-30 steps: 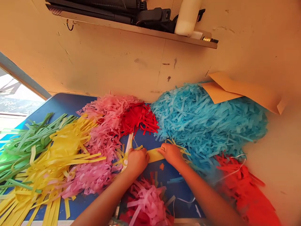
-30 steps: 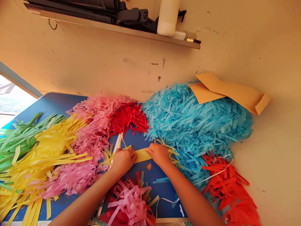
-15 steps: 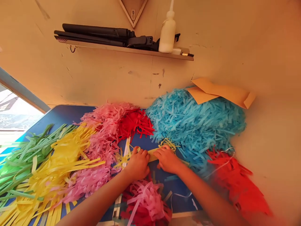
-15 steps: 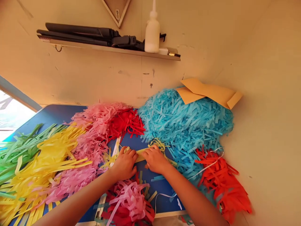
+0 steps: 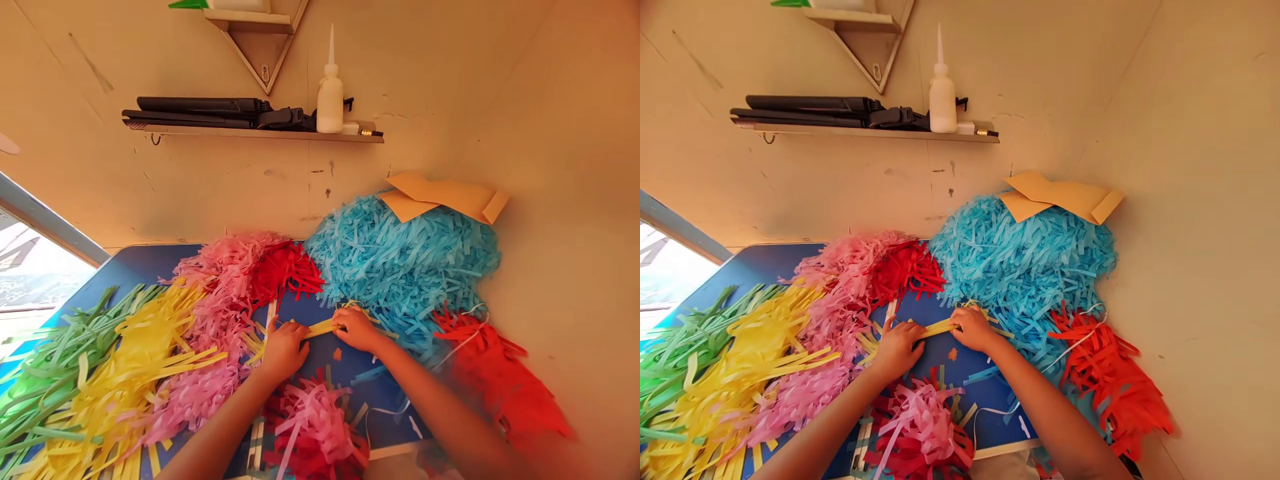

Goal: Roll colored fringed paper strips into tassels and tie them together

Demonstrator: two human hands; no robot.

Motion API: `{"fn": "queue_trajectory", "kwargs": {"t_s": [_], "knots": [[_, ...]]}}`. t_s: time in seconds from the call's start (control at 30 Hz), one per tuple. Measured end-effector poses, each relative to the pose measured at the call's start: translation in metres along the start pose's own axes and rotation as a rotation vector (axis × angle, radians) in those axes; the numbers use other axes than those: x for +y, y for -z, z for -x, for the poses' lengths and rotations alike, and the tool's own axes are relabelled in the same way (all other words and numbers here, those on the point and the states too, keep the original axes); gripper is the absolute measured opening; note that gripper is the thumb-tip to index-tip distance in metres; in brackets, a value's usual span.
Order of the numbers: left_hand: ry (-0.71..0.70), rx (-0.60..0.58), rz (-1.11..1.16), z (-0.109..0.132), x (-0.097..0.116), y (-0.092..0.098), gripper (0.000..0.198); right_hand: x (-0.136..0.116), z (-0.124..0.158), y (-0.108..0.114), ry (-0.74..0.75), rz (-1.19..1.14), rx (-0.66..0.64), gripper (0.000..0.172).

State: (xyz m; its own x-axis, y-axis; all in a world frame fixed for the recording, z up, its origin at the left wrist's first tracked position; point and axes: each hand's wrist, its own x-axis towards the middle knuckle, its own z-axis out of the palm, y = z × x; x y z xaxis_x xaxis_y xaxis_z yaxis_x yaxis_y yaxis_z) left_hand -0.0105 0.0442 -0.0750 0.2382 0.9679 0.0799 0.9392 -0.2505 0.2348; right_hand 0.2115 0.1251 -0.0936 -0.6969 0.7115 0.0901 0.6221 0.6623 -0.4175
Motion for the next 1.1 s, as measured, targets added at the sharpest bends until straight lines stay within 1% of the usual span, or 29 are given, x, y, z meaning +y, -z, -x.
{"fn": "queue_trajectory", "kwargs": {"t_s": [0.1,0.17,0.23,0.4,0.5,0.6,0.77,0.83,0.9,0.97,1.0,1.1], "knots": [[-0.079,-0.01,0.0,0.009,0.003,0.002,0.023,0.001,0.006,0.003,0.032,-0.005,-0.028,0.011],[-0.086,-0.009,0.012,0.014,0.003,0.0,0.025,0.0,0.011,0.004,0.037,0.0,-0.047,0.008],[-0.05,0.008,0.026,0.015,0.001,-0.003,0.024,0.0,0.014,0.002,0.011,0.014,-0.05,0.008],[0.068,0.033,0.011,0.006,0.001,-0.009,0.03,-0.001,0.008,-0.006,-0.131,0.083,-0.028,0.024],[0.099,0.039,-0.029,-0.001,0.005,-0.009,0.034,-0.002,0.002,-0.009,-0.194,0.119,-0.024,0.028],[0.112,0.038,-0.069,-0.006,0.008,-0.01,0.035,-0.003,-0.004,-0.012,-0.227,0.149,-0.026,0.029],[0.126,0.016,-0.103,-0.011,0.003,-0.014,0.03,-0.001,-0.006,-0.015,-0.262,0.187,-0.004,0.023],[0.135,0.024,-0.109,-0.011,0.0,-0.013,0.025,-0.002,-0.004,-0.011,-0.288,0.211,0.029,0.02],[0.105,0.039,-0.11,-0.01,-0.003,-0.01,0.02,-0.006,0.0,-0.005,-0.303,0.245,0.084,0.015],[0.007,0.036,-0.104,-0.01,-0.004,-0.006,0.02,-0.013,0.006,0.0,-0.25,0.274,0.124,0.014],[-0.056,0.025,-0.1,-0.01,-0.004,-0.004,0.02,-0.017,0.009,0.002,-0.183,0.28,0.12,0.014],[-0.21,-0.011,-0.096,-0.01,-0.002,0.001,0.021,-0.025,0.011,0.0,0.053,0.276,0.034,0.011]]}}
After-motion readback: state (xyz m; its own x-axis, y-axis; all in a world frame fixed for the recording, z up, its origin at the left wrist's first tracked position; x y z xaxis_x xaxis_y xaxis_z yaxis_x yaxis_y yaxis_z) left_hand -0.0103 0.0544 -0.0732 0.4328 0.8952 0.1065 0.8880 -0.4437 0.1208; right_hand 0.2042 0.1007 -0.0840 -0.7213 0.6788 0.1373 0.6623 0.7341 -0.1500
